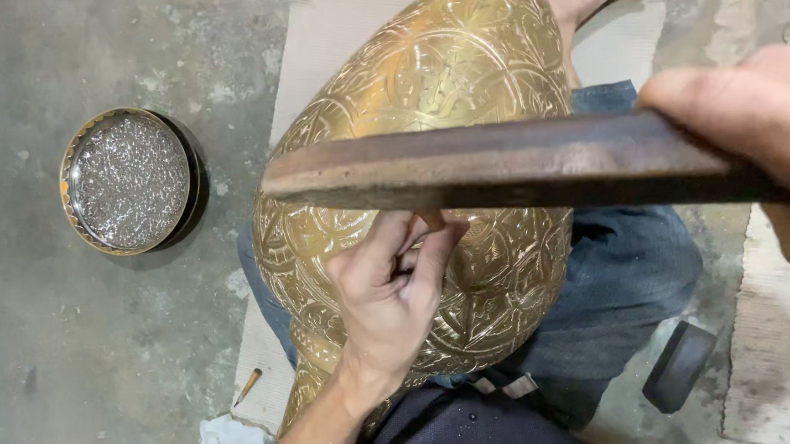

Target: The person sits on the floor beside a large engraved brass vessel, holds a small punch against its decorated surface, and repeatedly strikes the punch with a hammer to work the pattern, repositioning the punch across different areas of the vessel. A shallow tray of small metal pieces rests on the floor nearby.

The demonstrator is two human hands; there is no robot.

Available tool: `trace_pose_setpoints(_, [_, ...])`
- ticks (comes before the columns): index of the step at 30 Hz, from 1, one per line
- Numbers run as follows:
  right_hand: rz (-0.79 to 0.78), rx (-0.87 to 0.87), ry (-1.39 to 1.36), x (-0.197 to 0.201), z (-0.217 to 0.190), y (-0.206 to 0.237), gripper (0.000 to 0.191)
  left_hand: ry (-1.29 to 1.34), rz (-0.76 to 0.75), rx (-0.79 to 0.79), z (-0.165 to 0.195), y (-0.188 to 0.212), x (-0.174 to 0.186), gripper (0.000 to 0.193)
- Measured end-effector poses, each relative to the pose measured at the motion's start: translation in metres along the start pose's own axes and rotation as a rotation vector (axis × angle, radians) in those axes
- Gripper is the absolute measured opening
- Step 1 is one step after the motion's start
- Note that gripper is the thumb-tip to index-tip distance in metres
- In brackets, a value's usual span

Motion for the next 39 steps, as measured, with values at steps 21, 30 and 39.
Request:
trace_pose_setpoints(21, [0.101,0.026,-0.208,0.016,-0.024,-0.016,0.048,0.003,-0.054,0.088,0.005,-0.007,0.004,0.03])
trace_pose_setpoints(30, [-0.037,0.12,0.038,0.014,-0.006,-0.011,0.055,-0.072,-0.073,0.048,0.0,-0.008,0.003,0.03])
trace_pose_setpoints(39, [0.1,-0.347,-0.179,-0.009,-0.032,-0.042,0.03,-0.052,-0.072,0.044,0.009,-0.013,0.005,0.037])
Point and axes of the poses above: each hand's wrist, its own y-axis away from the middle knuckle, its own x-axis out of the back of the hand, z = x × y, the point moved 1 cm from there along -y, towards the middle knuckle, and after that the axes turned 1 degree about -z, right-handed, at the moved point
